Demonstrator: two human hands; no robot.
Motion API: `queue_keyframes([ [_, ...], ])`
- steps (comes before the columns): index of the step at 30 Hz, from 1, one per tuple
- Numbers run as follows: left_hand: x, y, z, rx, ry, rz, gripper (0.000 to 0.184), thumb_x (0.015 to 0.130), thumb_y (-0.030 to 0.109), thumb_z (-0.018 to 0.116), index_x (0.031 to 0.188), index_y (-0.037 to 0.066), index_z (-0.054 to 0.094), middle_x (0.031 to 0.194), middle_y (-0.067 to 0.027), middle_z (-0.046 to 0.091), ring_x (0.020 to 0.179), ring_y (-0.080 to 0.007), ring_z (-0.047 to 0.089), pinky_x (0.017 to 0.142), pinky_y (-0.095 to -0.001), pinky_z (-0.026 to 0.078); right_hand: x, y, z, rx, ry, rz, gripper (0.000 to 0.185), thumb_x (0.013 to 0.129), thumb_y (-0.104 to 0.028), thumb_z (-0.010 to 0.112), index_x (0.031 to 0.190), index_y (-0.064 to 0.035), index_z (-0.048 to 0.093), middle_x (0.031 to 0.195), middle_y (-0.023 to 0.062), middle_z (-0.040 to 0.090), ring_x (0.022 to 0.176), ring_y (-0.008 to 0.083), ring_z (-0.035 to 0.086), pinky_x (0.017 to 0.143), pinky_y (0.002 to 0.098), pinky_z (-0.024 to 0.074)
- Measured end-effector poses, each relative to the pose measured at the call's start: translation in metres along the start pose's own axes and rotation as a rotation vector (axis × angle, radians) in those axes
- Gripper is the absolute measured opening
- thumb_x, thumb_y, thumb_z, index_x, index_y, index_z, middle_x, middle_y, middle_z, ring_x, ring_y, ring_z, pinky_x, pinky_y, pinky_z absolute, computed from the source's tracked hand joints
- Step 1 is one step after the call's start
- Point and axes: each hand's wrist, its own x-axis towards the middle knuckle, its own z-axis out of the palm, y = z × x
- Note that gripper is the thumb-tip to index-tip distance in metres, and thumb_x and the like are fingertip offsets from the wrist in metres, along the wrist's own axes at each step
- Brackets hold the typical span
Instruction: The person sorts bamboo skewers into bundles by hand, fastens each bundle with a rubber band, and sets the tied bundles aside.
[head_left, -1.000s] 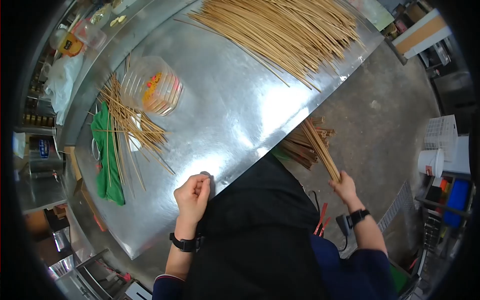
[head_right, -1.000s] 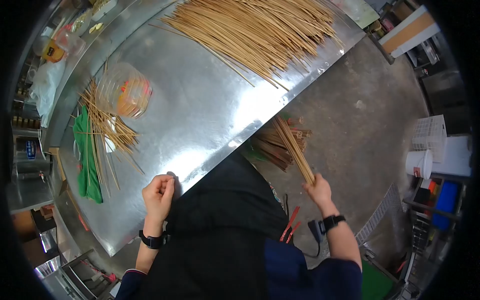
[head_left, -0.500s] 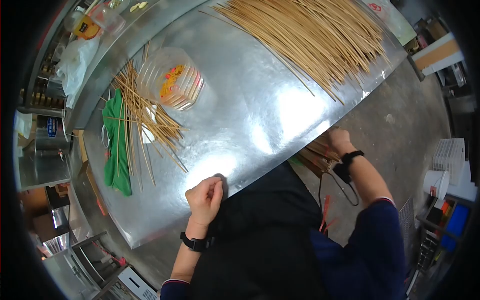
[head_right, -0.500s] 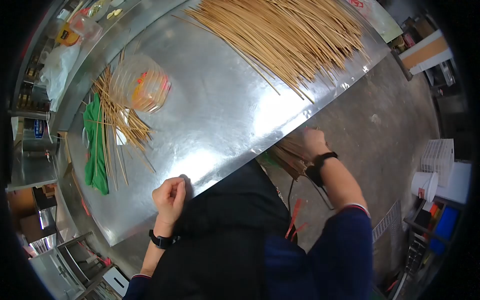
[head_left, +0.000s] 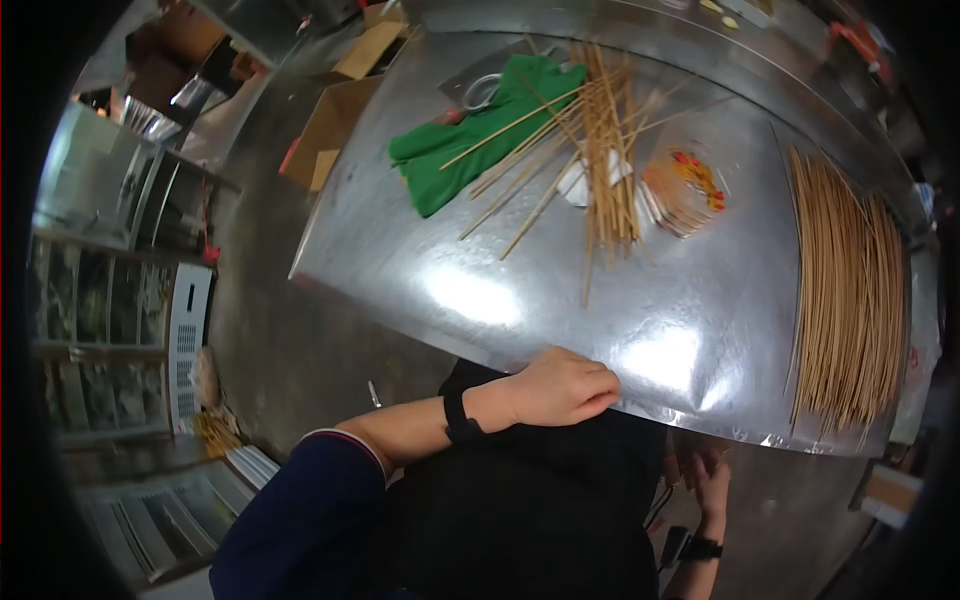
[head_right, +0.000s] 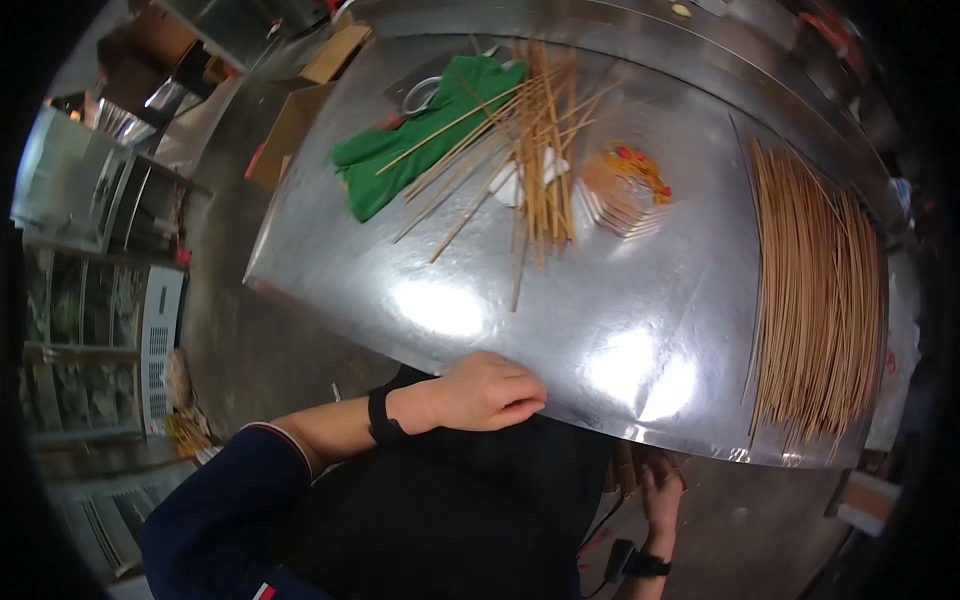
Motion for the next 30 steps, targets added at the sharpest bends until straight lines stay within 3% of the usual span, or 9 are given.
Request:
queue_keyframes([
  [5,-0.019,-0.029,-0.039,0.110,-0.025,-0.204,0.008,0.076,0.016,0.059,0.078,0.009,0.058,0.066,-0.0067,0.057,0.059,-0.0248,0.058,0.053,-0.0338,0.046,-0.025,-0.074,0.016,-0.185,-0.063,-0.221,0.022,0.084,-0.010,0.057,0.101,0.0042,0.056,0.087,0.0148,0.064,0.077,0.0180,0.062,0.067,0.0292,0.0483],
  [7,-0.011,-0.058,-0.085,0.479,0.290,-0.306,0.011,0.072,0.011,0.058,0.082,0.007,0.055,0.086,-0.0111,0.058,0.076,-0.0293,0.056,0.067,-0.0365,0.047,-0.028,-0.087,0.022,-0.174,-0.070,-0.217,0.021,0.084,-0.010,0.057,0.100,0.0037,0.056,0.086,0.0145,0.064,0.075,0.0193,0.062,0.067,0.0293,0.0482],
  [10,0.004,-0.043,-0.166,0.739,0.987,-0.001,0.019,0.071,0.001,0.060,0.089,0.003,0.056,0.093,-0.0148,0.056,0.087,-0.0276,0.054,0.076,-0.0340,0.045,-0.026,-0.103,0.028,-0.205,-0.062,-0.268,0.020,0.083,-0.009,0.058,0.099,0.0028,0.057,0.085,0.0146,0.063,0.073,0.0219,0.063,0.067,0.0296,0.0482],
  [14,-0.010,-0.015,-0.170,0.659,1.050,0.047,0.017,0.072,-0.001,0.061,0.088,0.002,0.056,0.088,-0.0115,0.058,0.082,-0.0220,0.056,0.073,-0.0302,0.045,-0.026,-0.116,0.035,-0.251,-0.044,-0.412,0.019,0.081,-0.008,0.059,0.097,0.0017,0.058,0.081,0.0155,0.062,0.071,0.0241,0.062,0.065,0.0303,0.0481],
  [18,-0.050,-0.007,-0.105,-0.115,0.513,-0.575,0.009,0.077,0.006,0.061,0.085,0.001,0.059,0.072,-0.0070,0.060,0.062,-0.0135,0.056,0.059,-0.0259,0.045,-0.027,-0.133,0.033,-0.312,-0.084,-0.322,0.019,0.080,-0.008,0.061,0.097,0.0002,0.059,0.082,0.0148,0.063,0.070,0.0225,0.063,0.064,0.0287,0.0485],
  [20,-0.061,-0.009,-0.074,-0.274,0.151,-0.607,0.011,0.077,0.010,0.061,0.086,0.003,0.060,0.073,-0.0066,0.061,0.060,-0.0136,0.056,0.057,-0.0267,0.046,-0.027,-0.130,0.035,-0.269,-0.091,-0.335,0.019,0.080,-0.009,0.061,0.097,0.0001,0.059,0.082,0.0141,0.063,0.070,0.0215,0.063,0.063,0.0281,0.0486],
  [23,-0.055,-0.021,-0.054,-0.099,0.371,-0.638,0.018,0.076,0.011,0.062,0.092,0.004,0.059,0.076,-0.0072,0.062,0.058,-0.0150,0.057,0.055,-0.0269,0.046,-0.020,-0.135,0.034,-0.232,-0.072,-0.394,0.020,0.080,-0.010,0.061,0.097,-0.0002,0.059,0.082,0.0125,0.064,0.070,0.0187,0.063,0.063,0.0268,0.0487],
  [25,-0.037,-0.026,-0.073,0.505,0.613,-0.398,0.036,0.071,0.006,0.063,0.105,0.001,0.053,0.109,-0.0181,0.053,0.098,-0.0282,0.054,0.083,-0.0352,0.043,-0.025,-0.149,0.021,-0.244,0.018,-0.396,0.020,0.080,-0.010,0.061,0.097,-0.0004,0.060,0.081,0.0117,0.064,0.069,0.0168,0.062,0.062,0.0262,0.0487],
  [30,-0.020,-0.022,-0.077,0.332,0.666,-0.358,0.034,0.070,-0.001,0.058,0.103,0.001,0.051,0.118,-0.0201,0.043,0.110,-0.0347,0.044,0.094,-0.0393,0.034,-0.017,-0.173,-0.022,-0.103,0.141,-0.283,0.018,0.081,-0.011,0.061,0.096,-0.0013,0.061,0.078,0.0105,0.063,0.064,0.0117,0.058,0.058,0.0240,0.0470],
])
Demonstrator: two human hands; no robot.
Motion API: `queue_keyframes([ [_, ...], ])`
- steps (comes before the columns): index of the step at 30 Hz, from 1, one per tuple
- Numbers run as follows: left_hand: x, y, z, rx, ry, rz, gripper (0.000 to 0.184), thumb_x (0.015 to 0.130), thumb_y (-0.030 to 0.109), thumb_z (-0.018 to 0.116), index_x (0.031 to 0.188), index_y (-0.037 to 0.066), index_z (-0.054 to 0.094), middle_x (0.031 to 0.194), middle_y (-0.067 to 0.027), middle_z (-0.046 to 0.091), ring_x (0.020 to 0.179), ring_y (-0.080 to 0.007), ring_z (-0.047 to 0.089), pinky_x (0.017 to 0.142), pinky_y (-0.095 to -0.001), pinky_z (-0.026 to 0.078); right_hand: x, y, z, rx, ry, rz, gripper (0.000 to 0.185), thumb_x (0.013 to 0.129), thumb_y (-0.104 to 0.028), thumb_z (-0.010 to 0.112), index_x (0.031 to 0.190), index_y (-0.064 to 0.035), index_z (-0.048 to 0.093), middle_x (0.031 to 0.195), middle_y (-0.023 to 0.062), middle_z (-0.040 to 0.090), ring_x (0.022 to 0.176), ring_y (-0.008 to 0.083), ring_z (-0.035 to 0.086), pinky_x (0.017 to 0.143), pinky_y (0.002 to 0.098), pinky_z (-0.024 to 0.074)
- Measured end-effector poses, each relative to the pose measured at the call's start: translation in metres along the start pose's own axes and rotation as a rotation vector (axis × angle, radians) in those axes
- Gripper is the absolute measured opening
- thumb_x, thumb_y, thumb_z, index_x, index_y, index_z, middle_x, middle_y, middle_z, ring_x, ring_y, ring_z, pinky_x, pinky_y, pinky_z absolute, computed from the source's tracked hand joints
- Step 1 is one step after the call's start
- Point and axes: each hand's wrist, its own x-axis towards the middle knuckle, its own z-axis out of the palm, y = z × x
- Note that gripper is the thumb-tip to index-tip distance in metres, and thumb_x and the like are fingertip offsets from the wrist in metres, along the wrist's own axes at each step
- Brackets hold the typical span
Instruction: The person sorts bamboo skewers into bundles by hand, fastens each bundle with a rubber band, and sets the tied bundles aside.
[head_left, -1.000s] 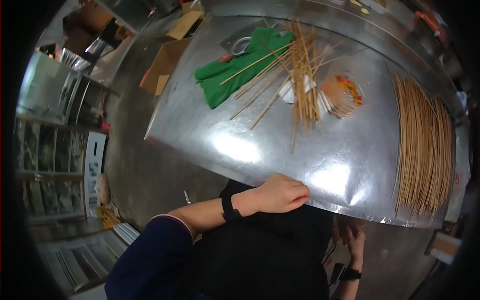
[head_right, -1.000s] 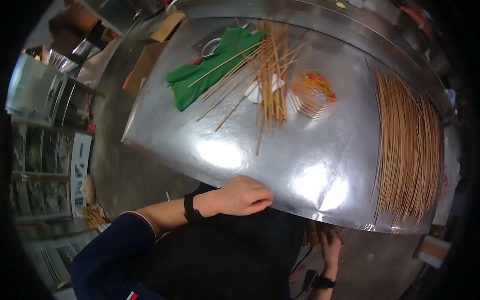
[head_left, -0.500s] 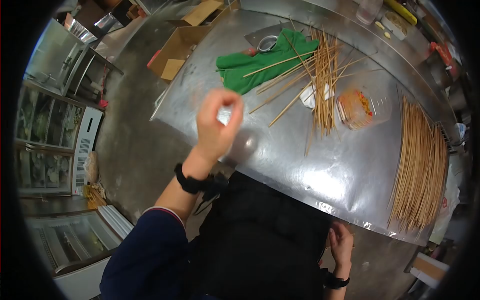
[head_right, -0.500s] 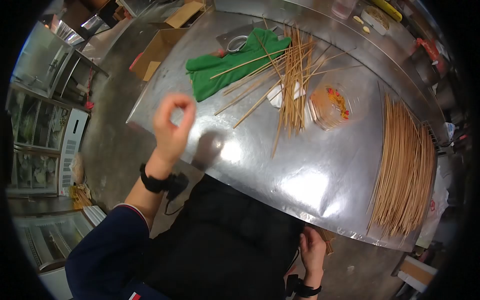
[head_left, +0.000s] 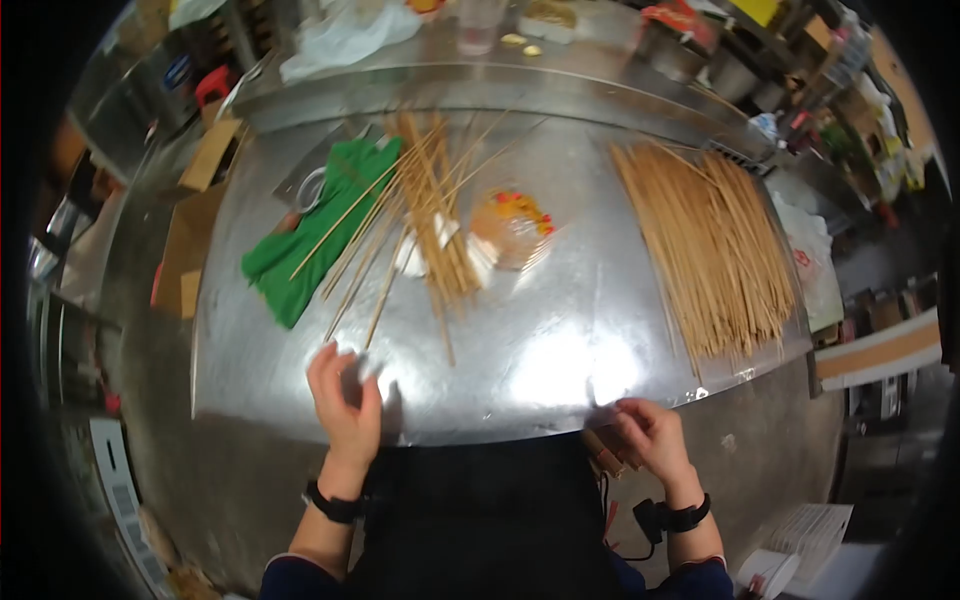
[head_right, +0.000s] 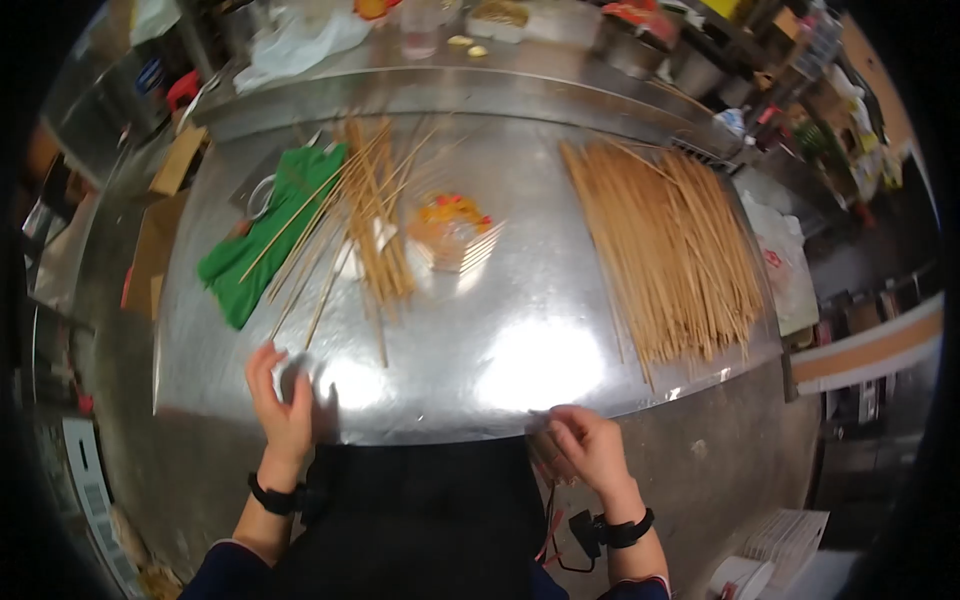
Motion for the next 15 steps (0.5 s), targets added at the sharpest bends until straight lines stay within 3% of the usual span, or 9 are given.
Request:
queue_keyframes([
  [4,-0.035,0.012,0.027,-0.053,-0.263,0.001,0.034,0.070,0.007,0.063,0.102,0.002,0.053,0.115,-0.0191,0.045,0.106,-0.0342,0.045,0.091,-0.0401,0.036,0.038,0.037,-0.044,0.030,0.261,-0.034,0.022,0.081,-0.009,0.060,0.102,-0.0008,0.059,0.083,0.0077,0.063,0.067,0.0112,0.057,0.060,0.0234,0.0452],
  [6,-0.034,0.019,0.033,-0.001,-0.238,0.025,0.035,0.070,0.008,0.063,0.102,0.002,0.053,0.115,-0.0182,0.046,0.106,-0.0339,0.045,0.091,-0.0400,0.036,0.065,0.048,-0.066,0.107,0.296,-0.043,0.029,0.080,-0.008,0.061,0.108,-0.0011,0.056,0.087,0.0074,0.063,0.072,0.0124,0.058,0.064,0.0236,0.0457],
  [8,-0.035,0.017,0.035,0.064,-0.198,0.035,0.035,0.070,0.010,0.064,0.102,0.002,0.053,0.115,-0.0174,0.046,0.106,-0.0336,0.044,0.090,-0.0400,0.035,0.093,0.051,-0.085,-0.114,0.329,-0.062,0.039,0.079,-0.014,0.063,0.113,0.0002,0.052,0.097,0.0136,0.061,0.086,0.0216,0.059,0.075,0.0301,0.0467],
  [9,-0.036,0.012,0.036,0.043,-0.178,0.015,0.036,0.070,0.010,0.064,0.103,0.002,0.053,0.115,-0.0168,0.046,0.106,-0.0335,0.044,0.090,-0.0401,0.035,0.111,0.057,-0.094,-0.112,0.328,-0.072,0.039,0.079,-0.014,0.063,0.113,0.0002,0.052,0.097,0.0136,0.061,0.086,0.0216,0.059,0.075,0.0301,0.0467],
  [11,-0.034,0.014,0.035,0.060,-0.177,0.017,0.035,0.070,0.009,0.064,0.102,0.002,0.053,0.115,-0.0158,0.046,0.105,-0.0329,0.044,0.089,-0.0404,0.035,0.146,0.075,-0.104,-0.653,0.410,-0.165,0.054,0.076,-0.026,0.066,0.116,0.0045,0.048,0.108,0.0216,0.056,0.102,0.0321,0.054,0.088,0.0374,0.0419],
  [12,-0.034,0.017,0.035,0.072,-0.174,0.017,0.035,0.070,0.009,0.064,0.102,0.002,0.053,0.115,-0.0158,0.046,0.105,-0.0329,0.044,0.089,-0.0404,0.035,0.164,0.086,-0.105,-0.643,0.406,-0.170,0.054,0.076,-0.026,0.066,0.116,0.0045,0.048,0.108,0.0216,0.056,0.102,0.0321,0.054,0.088,0.0374,0.0419],
  [15,-0.031,0.018,0.035,0.110,-0.190,0.009,0.034,0.069,0.009,0.064,0.101,0.002,0.054,0.113,-0.0157,0.048,0.104,-0.0325,0.045,0.089,-0.0403,0.036,0.191,0.090,-0.098,-0.757,0.277,0.120,0.081,0.072,-0.045,0.065,0.122,0.0107,0.037,0.120,0.0271,0.045,0.112,0.0378,0.043,0.095,0.0394,0.0360],
])
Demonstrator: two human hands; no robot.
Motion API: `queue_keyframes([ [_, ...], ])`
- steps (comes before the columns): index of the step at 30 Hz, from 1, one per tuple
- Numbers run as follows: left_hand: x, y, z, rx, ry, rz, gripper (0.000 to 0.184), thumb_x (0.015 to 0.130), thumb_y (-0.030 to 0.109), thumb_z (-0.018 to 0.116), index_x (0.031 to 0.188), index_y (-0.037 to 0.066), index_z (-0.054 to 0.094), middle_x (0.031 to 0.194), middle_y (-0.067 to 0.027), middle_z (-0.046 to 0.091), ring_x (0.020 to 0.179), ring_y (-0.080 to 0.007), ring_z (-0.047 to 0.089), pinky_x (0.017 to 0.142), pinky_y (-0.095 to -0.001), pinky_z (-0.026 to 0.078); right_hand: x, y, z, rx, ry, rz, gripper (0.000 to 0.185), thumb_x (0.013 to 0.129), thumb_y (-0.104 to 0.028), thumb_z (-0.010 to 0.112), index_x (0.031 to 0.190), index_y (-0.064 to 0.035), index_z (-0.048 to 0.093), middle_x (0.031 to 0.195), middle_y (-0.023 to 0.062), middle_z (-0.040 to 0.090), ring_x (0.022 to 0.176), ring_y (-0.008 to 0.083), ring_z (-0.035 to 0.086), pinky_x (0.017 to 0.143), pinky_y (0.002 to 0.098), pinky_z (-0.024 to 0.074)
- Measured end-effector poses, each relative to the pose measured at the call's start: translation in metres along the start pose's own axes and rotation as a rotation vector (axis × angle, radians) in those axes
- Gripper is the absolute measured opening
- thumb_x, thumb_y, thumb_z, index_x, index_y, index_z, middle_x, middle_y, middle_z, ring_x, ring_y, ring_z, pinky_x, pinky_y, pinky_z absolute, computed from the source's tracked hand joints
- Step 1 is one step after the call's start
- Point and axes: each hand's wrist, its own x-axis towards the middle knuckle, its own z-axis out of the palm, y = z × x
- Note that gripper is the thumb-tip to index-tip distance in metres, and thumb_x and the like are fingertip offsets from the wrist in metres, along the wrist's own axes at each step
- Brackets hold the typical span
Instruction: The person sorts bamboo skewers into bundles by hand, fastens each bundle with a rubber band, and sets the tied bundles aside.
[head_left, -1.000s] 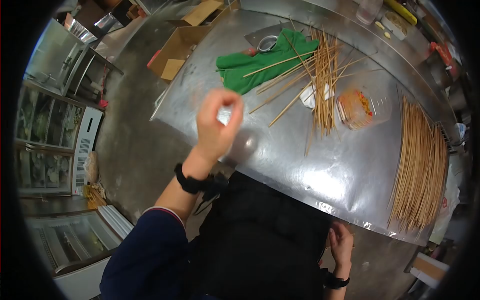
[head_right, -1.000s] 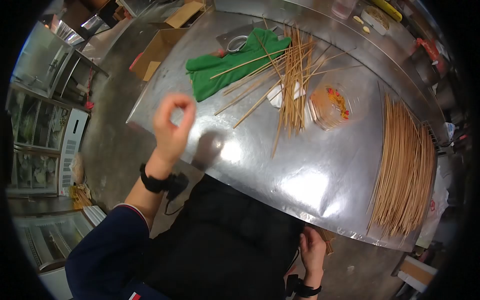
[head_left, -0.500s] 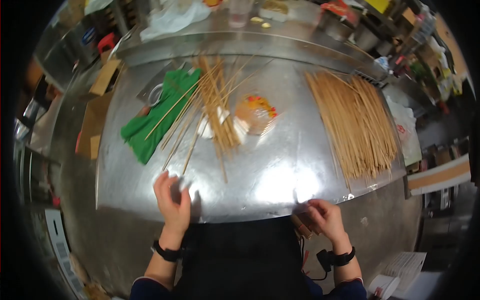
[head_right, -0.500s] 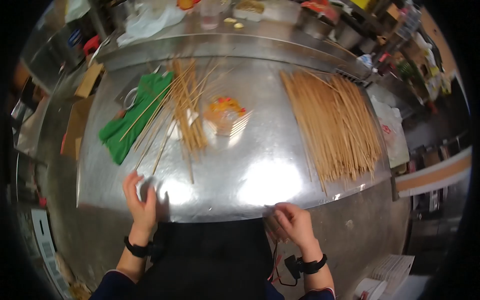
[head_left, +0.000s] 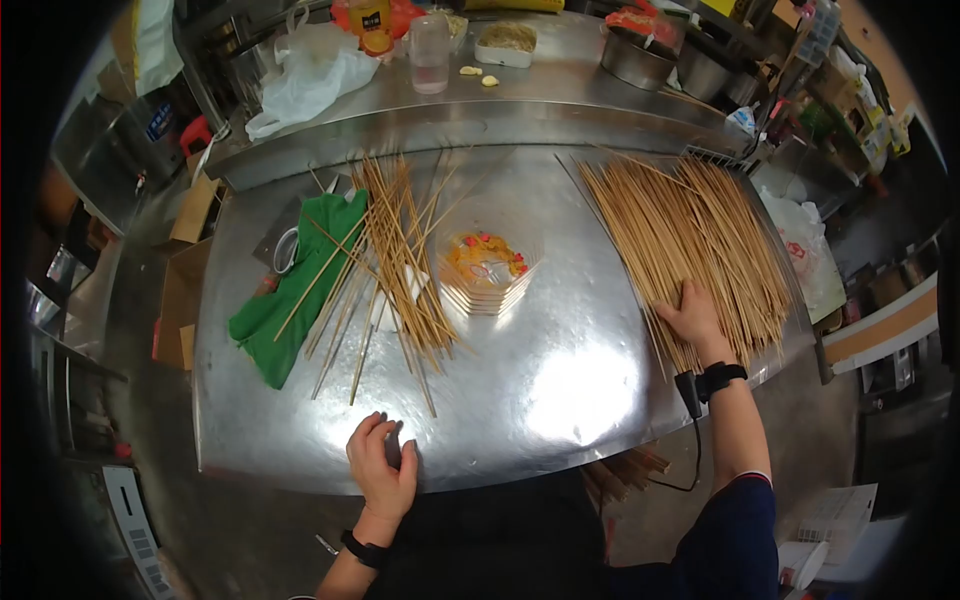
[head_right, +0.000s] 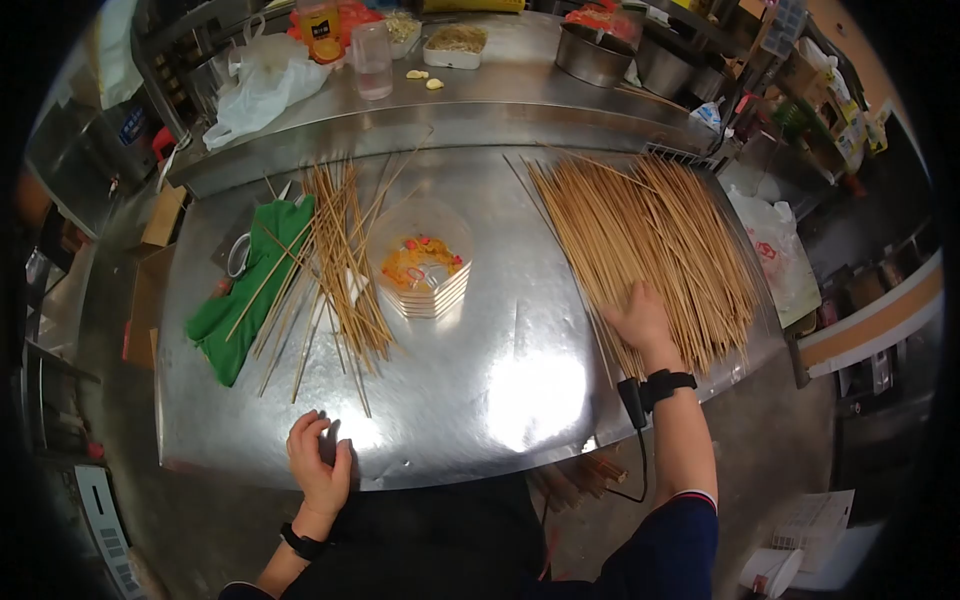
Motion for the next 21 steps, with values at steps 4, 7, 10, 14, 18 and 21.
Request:
queue_keyframes([
  [4,0.000,0.000,0.002,0.036,-0.010,0.015,0.031,0.069,0.009,0.063,0.098,0.003,0.055,0.110,-0.0147,0.050,0.102,-0.0315,0.046,0.087,-0.0392,0.037,-0.011,-0.027,0.011,-0.171,0.113,-0.028,0.081,0.070,-0.044,0.068,0.122,0.0087,0.036,0.114,0.0256,0.047,0.108,0.0376,0.045,0.093,0.0394,0.0380],
  [7,-0.001,-0.001,0.001,0.021,-0.018,0.015,0.028,0.069,0.009,0.063,0.096,0.003,0.056,0.109,-0.0139,0.051,0.101,-0.0307,0.046,0.087,-0.0395,0.036,-0.002,-0.011,0.019,-0.089,0.195,0.008,0.072,0.070,-0.038,0.069,0.117,0.0082,0.041,0.112,0.0247,0.049,0.105,0.0364,0.047,0.088,0.0396,0.0414],
  [10,-0.001,-0.003,0.000,0.008,-0.009,0.015,0.026,0.069,0.009,0.063,0.094,0.004,0.057,0.108,-0.0136,0.051,0.100,-0.0303,0.047,0.086,-0.0393,0.036,0.013,0.000,0.023,-0.151,0.170,0.023,0.055,0.072,-0.027,0.067,0.111,0.0072,0.047,0.109,0.0226,0.051,0.100,0.0352,0.051,0.085,0.0388,0.0439],
  [14,-0.001,-0.004,-0.001,-0.032,0.014,0.019,0.022,0.069,0.007,0.062,0.090,0.004,0.058,0.105,-0.0134,0.053,0.096,-0.0305,0.049,0.085,-0.0391,0.037,0.028,-0.007,0.016,-0.314,0.123,0.111,0.036,0.072,-0.015,0.063,0.101,0.0048,0.052,0.101,0.0214,0.055,0.099,0.0354,0.054,0.082,0.0371,0.0471],
  [18,-0.002,-0.006,-0.001,-0.075,0.040,0.010,0.018,0.068,0.006,0.062,0.085,0.005,0.059,0.101,-0.0127,0.054,0.094,-0.0302,0.050,0.084,-0.0391,0.037,0.031,-0.023,-0.004,-0.334,-0.020,0.121,0.033,0.066,-0.011,0.063,0.095,0.0038,0.056,0.096,0.0221,0.058,0.091,0.0347,0.059,0.076,0.0371,0.0500],
  [21,-0.001,-0.006,-0.001,-0.070,0.043,0.028,0.014,0.067,0.005,0.063,0.081,0.006,0.059,0.097,-0.0110,0.055,0.095,-0.0296,0.051,0.084,-0.0390,0.037,0.019,-0.036,-0.009,-0.193,-0.064,0.188,0.031,0.066,-0.012,0.063,0.093,0.0036,0.058,0.095,0.0224,0.060,0.089,0.0330,0.060,0.076,0.0364,0.0503],
])
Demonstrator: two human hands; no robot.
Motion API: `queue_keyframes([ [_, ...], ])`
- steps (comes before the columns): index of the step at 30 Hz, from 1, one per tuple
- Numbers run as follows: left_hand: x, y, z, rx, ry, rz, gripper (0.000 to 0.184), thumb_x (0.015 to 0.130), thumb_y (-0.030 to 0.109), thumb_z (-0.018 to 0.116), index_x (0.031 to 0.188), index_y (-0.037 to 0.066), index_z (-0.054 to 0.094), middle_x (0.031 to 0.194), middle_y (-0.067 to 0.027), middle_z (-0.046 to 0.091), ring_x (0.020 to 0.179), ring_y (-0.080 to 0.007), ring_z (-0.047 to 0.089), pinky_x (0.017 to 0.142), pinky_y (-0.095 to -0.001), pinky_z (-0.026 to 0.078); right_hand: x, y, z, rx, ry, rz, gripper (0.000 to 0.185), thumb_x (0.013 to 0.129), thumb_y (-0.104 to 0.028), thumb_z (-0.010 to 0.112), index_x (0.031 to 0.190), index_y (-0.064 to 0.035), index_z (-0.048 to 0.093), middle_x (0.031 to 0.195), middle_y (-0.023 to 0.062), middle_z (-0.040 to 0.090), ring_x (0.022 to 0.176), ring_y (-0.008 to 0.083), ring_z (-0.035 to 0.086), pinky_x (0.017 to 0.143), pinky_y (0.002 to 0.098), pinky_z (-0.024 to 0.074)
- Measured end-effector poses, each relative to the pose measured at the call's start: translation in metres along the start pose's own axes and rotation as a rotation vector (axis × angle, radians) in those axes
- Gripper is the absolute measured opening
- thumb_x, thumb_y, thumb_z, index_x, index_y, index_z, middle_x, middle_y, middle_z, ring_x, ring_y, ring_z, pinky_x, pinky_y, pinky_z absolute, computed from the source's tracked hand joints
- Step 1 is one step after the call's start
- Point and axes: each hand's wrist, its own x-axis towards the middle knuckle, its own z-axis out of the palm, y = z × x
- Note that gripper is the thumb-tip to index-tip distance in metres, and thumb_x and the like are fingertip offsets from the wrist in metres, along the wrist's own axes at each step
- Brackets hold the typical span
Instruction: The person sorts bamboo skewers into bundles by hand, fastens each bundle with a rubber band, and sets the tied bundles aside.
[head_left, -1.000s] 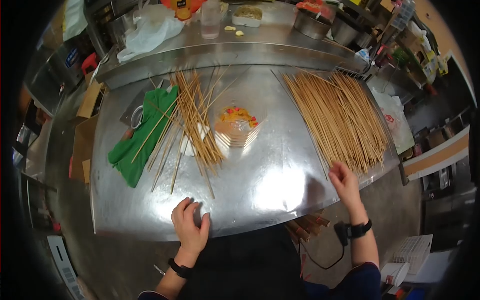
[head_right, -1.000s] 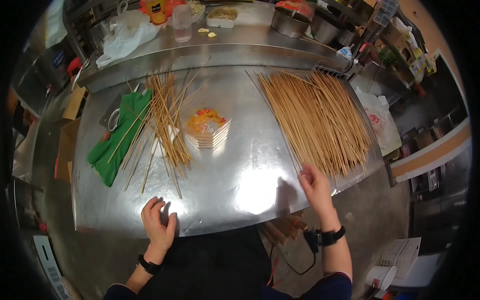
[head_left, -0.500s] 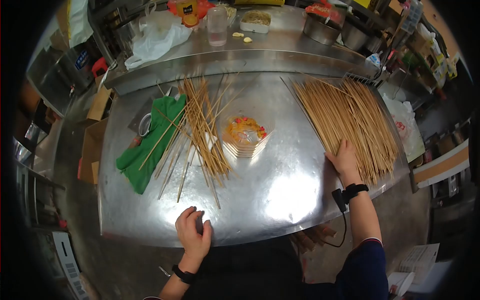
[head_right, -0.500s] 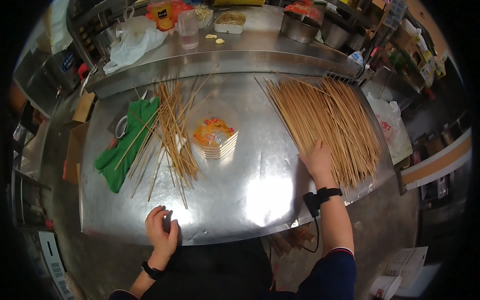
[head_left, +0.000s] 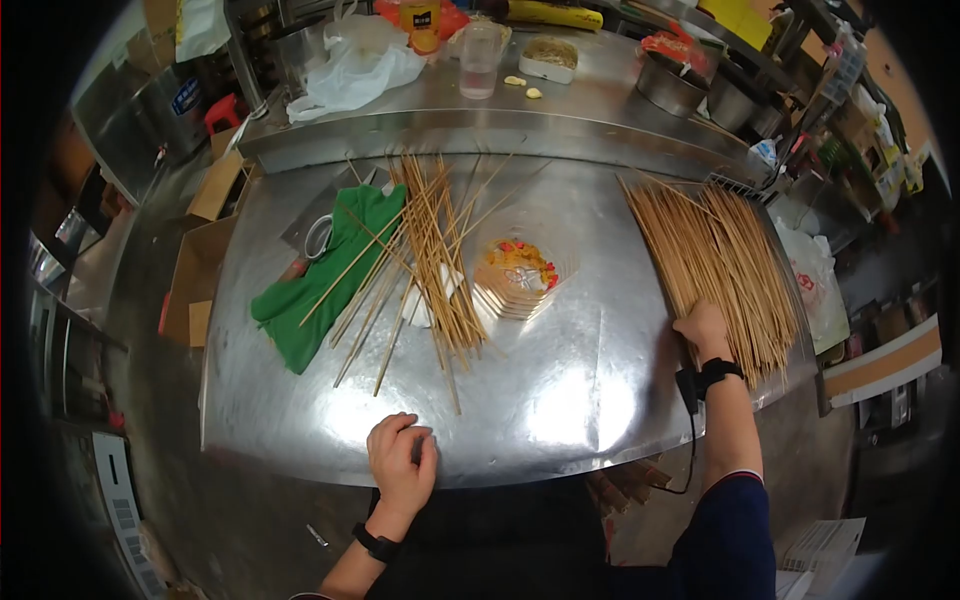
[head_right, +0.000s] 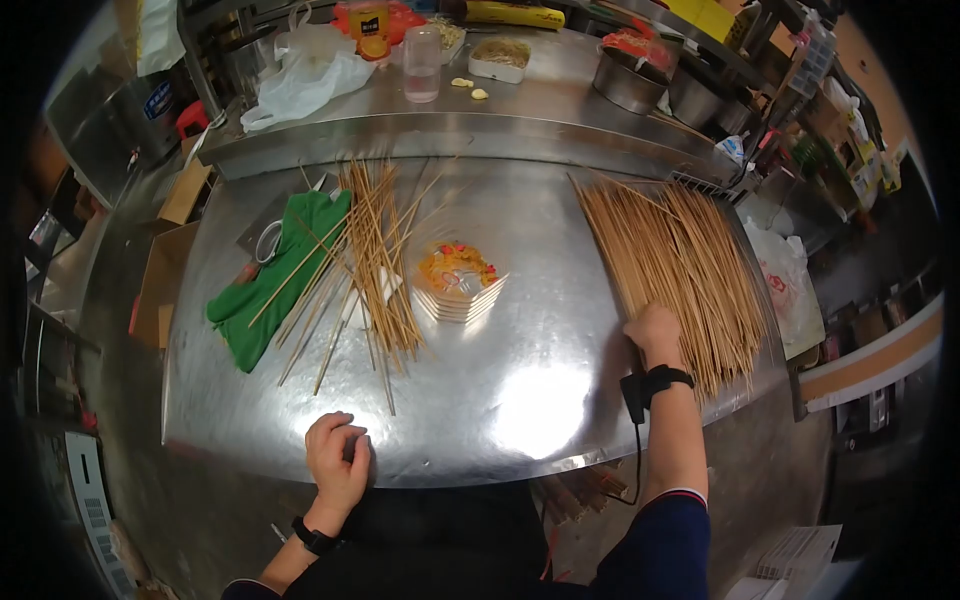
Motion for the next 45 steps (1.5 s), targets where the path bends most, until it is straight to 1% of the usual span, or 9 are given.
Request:
queue_keyframes([
  [11,0.001,-0.002,0.002,0.056,0.017,0.101,0.010,0.066,0.005,0.063,0.075,0.007,0.058,0.092,-0.0087,0.056,0.095,-0.0293,0.051,0.083,-0.0392,0.037,0.013,0.016,0.019,0.099,0.112,0.035,0.024,0.069,-0.013,0.059,0.086,0.0027,0.060,0.085,0.0238,0.062,0.088,0.0359,0.060,0.076,0.0394,0.0489],
  [14,0.002,-0.001,0.000,0.055,0.000,0.092,0.010,0.066,0.005,0.063,0.075,0.007,0.058,0.091,-0.0086,0.056,0.095,-0.0294,0.052,0.083,-0.0394,0.037,0.031,0.046,0.023,0.327,0.181,0.004,0.016,0.068,-0.008,0.057,0.080,0.0027,0.059,0.074,0.0198,0.063,0.070,0.0307,0.063,0.062,0.0377,0.0504],
  [17,0.001,-0.001,0.001,0.058,0.004,0.095,0.010,0.067,0.005,0.063,0.076,0.007,0.058,0.092,-0.0085,0.055,0.095,-0.0294,0.051,0.083,-0.0395,0.037,0.019,0.059,-0.009,1.042,-0.161,0.081,0.003,0.069,-0.003,0.053,0.070,-0.0005,0.055,0.052,0.0081,0.054,0.042,0.0143,0.050,0.038,0.0282,0.0381],
  [24,0.000,0.001,0.002,0.066,0.005,0.099,0.011,0.067,0.004,0.062,0.076,0.007,0.058,0.093,-0.0084,0.055,0.097,-0.0290,0.050,0.084,-0.0392,0.036,-0.016,0.095,-0.060,1.131,-0.319,0.048,0.002,0.072,-0.001,0.054,0.073,0.0014,0.054,0.054,0.0074,0.055,0.045,0.0146,0.052,0.042,0.0260,0.0403],
  [31,-0.002,0.006,-0.003,-0.007,0.024,0.075,0.013,0.066,0.003,0.063,0.078,0.006,0.058,0.094,-0.0092,0.055,0.096,-0.0286,0.050,0.083,-0.0372,0.038,-0.100,0.052,-0.093,1.770,-0.539,-0.023,0.011,0.078,-0.008,0.060,0.086,-0.0020,0.055,0.064,0.0032,0.054,0.053,0.0115,0.052,0.049,0.0248,0.0449],
  [36,0.043,0.067,-0.015,-0.619,-0.268,-0.126,0.023,0.073,0.006,0.063,0.095,0.001,0.056,0.099,-0.0127,0.056,0.097,-0.0263,0.052,0.086,-0.0331,0.041,-0.179,-0.056,-0.110,1.620,-0.844,-0.267,0.020,0.079,-0.015,0.063,0.093,-0.0045,0.053,0.072,0.0006,0.054,0.061,0.0083,0.052,0.055,0.0225,0.0455],
  [38,0.061,0.090,-0.012,-1.236,-0.445,-0.259,0.033,0.079,0.012,0.061,0.107,0.000,0.050,0.097,-0.0132,0.056,0.094,-0.0261,0.054,0.089,-0.0359,0.041,-0.212,-0.102,-0.114,1.540,-1.033,-0.495,0.029,0.079,-0.020,0.065,0.098,-0.0029,0.052,0.076,0.0002,0.055,0.064,0.0074,0.054,0.057,0.0215,0.0459],
  [41,0.071,0.106,-0.037,-1.600,-0.505,-0.498,0.034,0.082,0.017,0.058,0.108,0.000,0.045,0.088,-0.0131,0.058,0.087,-0.0257,0.057,0.089,-0.0392,0.041,-0.236,-0.156,-0.091,1.317,-1.347,-0.864,0.026,0.078,-0.019,0.065,0.095,-0.0043,0.054,0.077,0.0018,0.055,0.065,0.0081,0.057,0.056,0.0208,0.0474],
  [45,0.067,0.065,-0.063,-1.725,-0.539,-0.168,0.023,0.084,0.017,0.051,0.100,0.002,0.045,0.075,-0.0087,0.057,0.073,-0.0216,0.057,0.082,-0.0404,0.046,-0.247,-0.187,-0.086,1.294,-1.555,-0.947,0.030,0.073,-0.020,0.067,0.093,-0.0023,0.054,0.074,0.0053,0.056,0.062,0.0136,0.058,0.055,0.0260,0.0467],
])
